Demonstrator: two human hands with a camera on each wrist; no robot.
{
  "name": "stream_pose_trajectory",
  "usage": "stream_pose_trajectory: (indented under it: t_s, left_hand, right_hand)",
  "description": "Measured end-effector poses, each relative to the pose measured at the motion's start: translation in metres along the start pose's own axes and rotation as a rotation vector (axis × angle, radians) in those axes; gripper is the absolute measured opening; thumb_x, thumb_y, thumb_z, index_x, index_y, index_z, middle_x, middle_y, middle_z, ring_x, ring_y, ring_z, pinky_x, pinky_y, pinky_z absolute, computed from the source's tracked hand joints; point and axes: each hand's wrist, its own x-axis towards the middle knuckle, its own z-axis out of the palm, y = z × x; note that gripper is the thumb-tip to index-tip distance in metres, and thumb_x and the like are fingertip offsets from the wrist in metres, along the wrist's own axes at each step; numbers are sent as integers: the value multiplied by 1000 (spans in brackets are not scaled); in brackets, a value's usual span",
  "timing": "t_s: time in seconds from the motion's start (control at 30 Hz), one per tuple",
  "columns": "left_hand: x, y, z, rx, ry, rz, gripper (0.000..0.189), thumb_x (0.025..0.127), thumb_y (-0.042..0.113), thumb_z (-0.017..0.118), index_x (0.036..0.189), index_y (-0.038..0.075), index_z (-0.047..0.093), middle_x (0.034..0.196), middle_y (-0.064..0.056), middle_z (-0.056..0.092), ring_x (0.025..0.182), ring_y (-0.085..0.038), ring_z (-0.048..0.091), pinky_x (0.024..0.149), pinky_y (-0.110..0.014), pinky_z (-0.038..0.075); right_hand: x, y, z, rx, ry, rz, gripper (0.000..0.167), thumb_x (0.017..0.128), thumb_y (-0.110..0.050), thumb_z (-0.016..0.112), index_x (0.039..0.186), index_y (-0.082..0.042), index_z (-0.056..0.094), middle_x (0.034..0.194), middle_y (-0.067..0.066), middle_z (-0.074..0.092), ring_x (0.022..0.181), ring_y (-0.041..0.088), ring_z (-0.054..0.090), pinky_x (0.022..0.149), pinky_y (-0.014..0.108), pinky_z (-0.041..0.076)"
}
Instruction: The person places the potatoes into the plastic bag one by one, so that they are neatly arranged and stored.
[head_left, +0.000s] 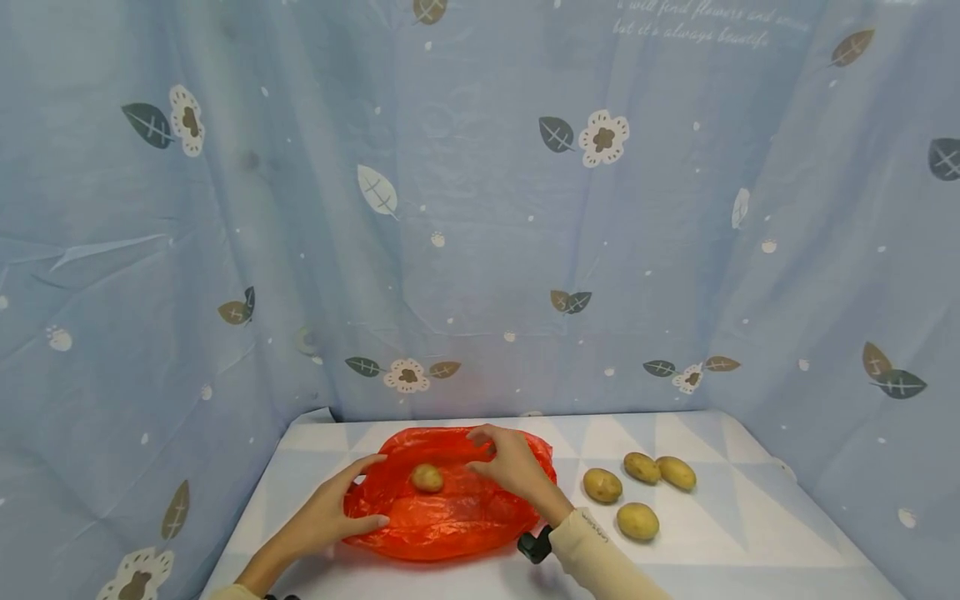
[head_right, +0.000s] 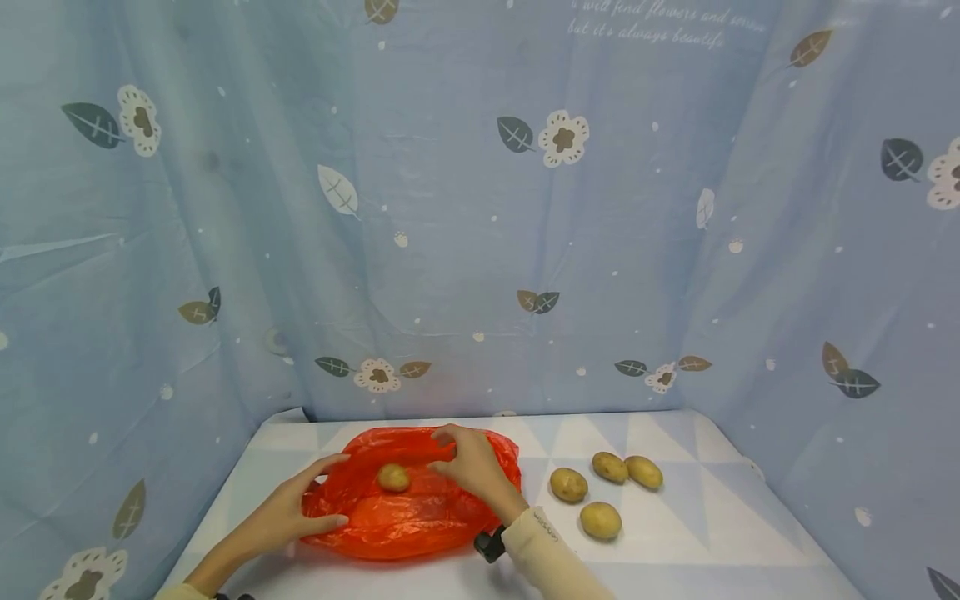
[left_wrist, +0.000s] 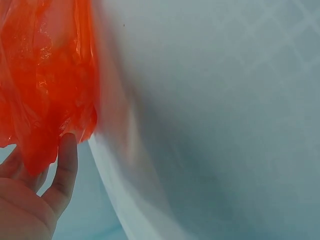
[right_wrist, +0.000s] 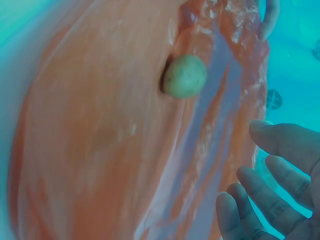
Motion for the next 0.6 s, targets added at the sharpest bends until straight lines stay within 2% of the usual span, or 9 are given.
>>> stream_pose_trajectory:
  t_s: [0.27,0.47,0.6]
  left_hand:
    - [1,-3,-3,5,9,-18,87,76,37,92,151,28,48,142,-9,54,103,-23,56,77,-29,55]
    - [0,-4,-4,-2,2,-22,87,77,36,92,151,27,48,143,-11,53,102,-24,56,76,-29,56]
    - [1,-4,-3,-2,6,-16,87,77,36,92,151,27,48,142,-11,54,102,-23,56,76,-30,56]
  right_hand:
    - [-14,15,-23,-44,46,3,42,84,-17,87,123,-13,71,112,1,73,97,27,66,78,32,57]
    - [-25,25,-41,-42,77,6,41,85,-15,86,124,-12,71,112,2,73,98,31,67,75,31,58]
    - [-36,31,-52,-42,95,13,42,85,-14,85,123,-9,70,112,8,73,97,33,67,73,30,59]
